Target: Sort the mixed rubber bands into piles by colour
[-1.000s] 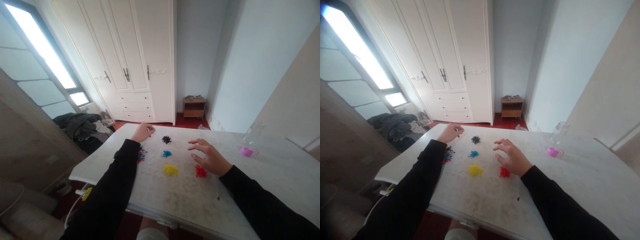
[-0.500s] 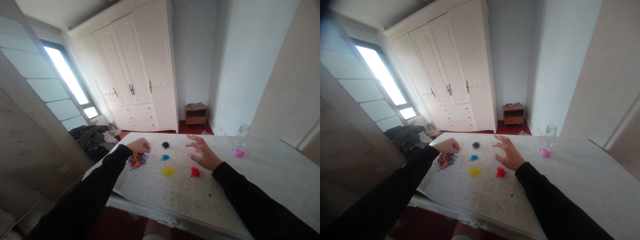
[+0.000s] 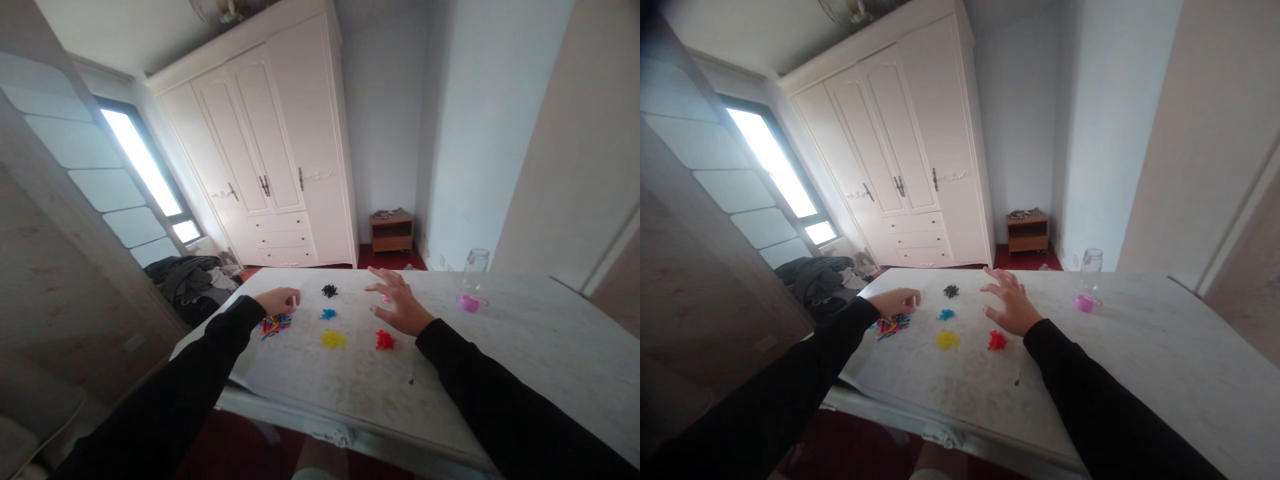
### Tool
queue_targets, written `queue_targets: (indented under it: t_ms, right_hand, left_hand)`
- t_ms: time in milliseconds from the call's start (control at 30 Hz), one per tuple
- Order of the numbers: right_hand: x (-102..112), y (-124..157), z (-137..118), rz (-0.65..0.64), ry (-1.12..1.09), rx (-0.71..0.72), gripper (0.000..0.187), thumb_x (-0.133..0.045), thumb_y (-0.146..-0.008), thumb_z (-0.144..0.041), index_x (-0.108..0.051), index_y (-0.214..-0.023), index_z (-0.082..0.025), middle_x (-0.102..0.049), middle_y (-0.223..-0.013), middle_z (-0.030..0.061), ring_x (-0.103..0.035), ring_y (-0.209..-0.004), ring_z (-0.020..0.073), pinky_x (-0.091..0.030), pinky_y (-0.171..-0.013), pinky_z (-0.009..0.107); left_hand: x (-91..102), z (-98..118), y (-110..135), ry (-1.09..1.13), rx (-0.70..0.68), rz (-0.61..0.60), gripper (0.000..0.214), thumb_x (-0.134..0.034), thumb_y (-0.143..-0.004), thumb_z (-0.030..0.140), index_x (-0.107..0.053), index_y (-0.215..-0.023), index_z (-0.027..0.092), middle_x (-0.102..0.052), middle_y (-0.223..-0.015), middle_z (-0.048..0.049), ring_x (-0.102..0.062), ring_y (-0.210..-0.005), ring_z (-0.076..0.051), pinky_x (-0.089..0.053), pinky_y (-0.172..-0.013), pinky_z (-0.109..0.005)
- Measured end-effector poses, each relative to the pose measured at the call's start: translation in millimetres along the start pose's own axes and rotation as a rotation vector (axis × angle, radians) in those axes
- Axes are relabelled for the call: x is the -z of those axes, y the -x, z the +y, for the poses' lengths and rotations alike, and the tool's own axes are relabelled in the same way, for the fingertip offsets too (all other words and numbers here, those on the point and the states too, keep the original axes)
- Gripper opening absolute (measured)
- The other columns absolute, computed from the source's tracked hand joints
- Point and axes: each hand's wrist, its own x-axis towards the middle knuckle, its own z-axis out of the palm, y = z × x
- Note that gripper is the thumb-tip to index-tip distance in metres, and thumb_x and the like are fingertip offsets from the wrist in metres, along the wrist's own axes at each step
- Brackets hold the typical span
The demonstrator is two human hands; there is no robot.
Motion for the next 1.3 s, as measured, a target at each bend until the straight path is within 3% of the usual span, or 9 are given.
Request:
queue_targets:
  t_ms: [133, 333, 533, 700, 833, 1000, 1100, 1300]
  right_hand:
    - [-0.7, 0.6, -0.7, 0.012, -0.008, 0.002, 0.034, -0.067, -0.084, -0.033, -0.070, -0.118, -0.028, -0.038, -0.164, 0.0086, -0.030, -0.148, 0.0414, -0.028, -0.109, 0.078]
    - [0.4, 1.5, -4.6, -0.003, -0.022, -0.032, 0.037, -0.067, -0.085, -0.035, -0.068, -0.122, -0.031, -0.032, -0.167, 0.0081, -0.026, -0.150, 0.0439, -0.027, -0.104, 0.083]
    - [1.0, 1.5, -5.0, -0.058, -0.015, -0.074, 0.040, -0.066, -0.085, -0.034, -0.066, -0.124, -0.031, -0.027, -0.169, 0.0067, -0.022, -0.152, 0.0437, -0.025, -0.104, 0.085]
    - [1.3, 1.6, -9.2, -0.065, -0.002, -0.065, 0.043, -0.067, -0.085, -0.035, -0.066, -0.128, -0.033, -0.028, -0.169, 0.0069, -0.024, -0.151, 0.0433, -0.026, -0.104, 0.084]
    - [1.1, 2.4, -13.3, -0.062, 0.011, -0.039, 0.046, -0.067, -0.085, -0.037, -0.063, -0.131, -0.033, -0.027, -0.169, 0.0077, -0.023, -0.151, 0.0438, -0.026, -0.106, 0.081]
    - [0.6, 2.9, -18.6, -0.108, 0.027, -0.037, 0.052, -0.067, -0.086, -0.035, -0.059, -0.137, -0.033, -0.028, -0.169, 0.0073, -0.022, -0.152, 0.0420, -0.026, -0.110, 0.078]
    - [-0.2, 3.0, -22.1, -0.138, 0.036, -0.033, 0.057, -0.066, -0.086, -0.034, -0.055, -0.142, -0.033, -0.030, -0.168, 0.0072, -0.023, -0.152, 0.0408, -0.026, -0.112, 0.076]
    - [-2.0, 3.2, -25.1, -0.178, 0.051, -0.009, 0.060, -0.066, -0.087, -0.031, -0.052, -0.145, -0.035, -0.040, -0.163, 0.0060, -0.027, -0.150, 0.0402, -0.029, -0.112, 0.072]
  left_hand:
    - [6.5, -0.8, 3.6, -0.003, -0.025, 0.032, 0.022, -0.059, -0.076, 0.025, -0.065, -0.097, 0.022, -0.067, -0.081, 0.0003, -0.059, -0.072, -0.016, -0.044, -0.068, -0.024]
    - [16.9, 2.5, 2.0, 0.083, -0.057, 0.108, 0.023, -0.057, -0.076, 0.024, -0.063, -0.098, 0.021, -0.059, -0.071, 0.0027, -0.056, -0.068, -0.015, -0.044, -0.066, -0.024]
    - [20.9, 0.4, -0.2, 0.249, -0.011, 0.005, 0.030, -0.069, -0.064, 0.020, -0.065, -0.093, 0.018, -0.066, -0.072, 0.0030, -0.065, -0.066, -0.015, -0.048, -0.062, -0.023]
    - [27.0, 1.7, 0.3, 0.343, 0.018, 0.038, 0.028, -0.077, -0.063, 0.020, -0.069, -0.089, 0.016, -0.076, -0.084, -0.0037, -0.073, -0.073, -0.018, -0.054, -0.065, -0.026]
    - [25.5, 27.7, -7.0, 0.618, -0.083, 0.101, 0.028, -0.084, -0.067, 0.028, -0.069, -0.087, 0.014, -0.079, -0.087, -0.0098, -0.076, -0.081, -0.021, -0.059, -0.076, -0.031]
    - [5.3, 78.8, -33.2, 0.891, -0.291, 0.190, 0.031, -0.087, -0.070, 0.032, -0.068, -0.086, 0.013, -0.078, -0.083, -0.0097, -0.076, -0.078, -0.019, -0.060, -0.074, -0.030]
    - [-10.6, 104.5, -53.4, 0.971, -0.344, 0.219, 0.032, -0.087, -0.071, 0.035, -0.068, -0.086, 0.013, -0.077, -0.081, -0.0093, -0.076, -0.076, -0.020, -0.060, -0.067, -0.028]
    - [-38.8, 120.2, -77.1, 1.153, -0.383, 0.215, 0.033, -0.088, -0.069, 0.033, -0.065, -0.084, 0.015, -0.075, -0.080, -0.0056, -0.077, -0.081, -0.023, -0.061, -0.068, -0.029]
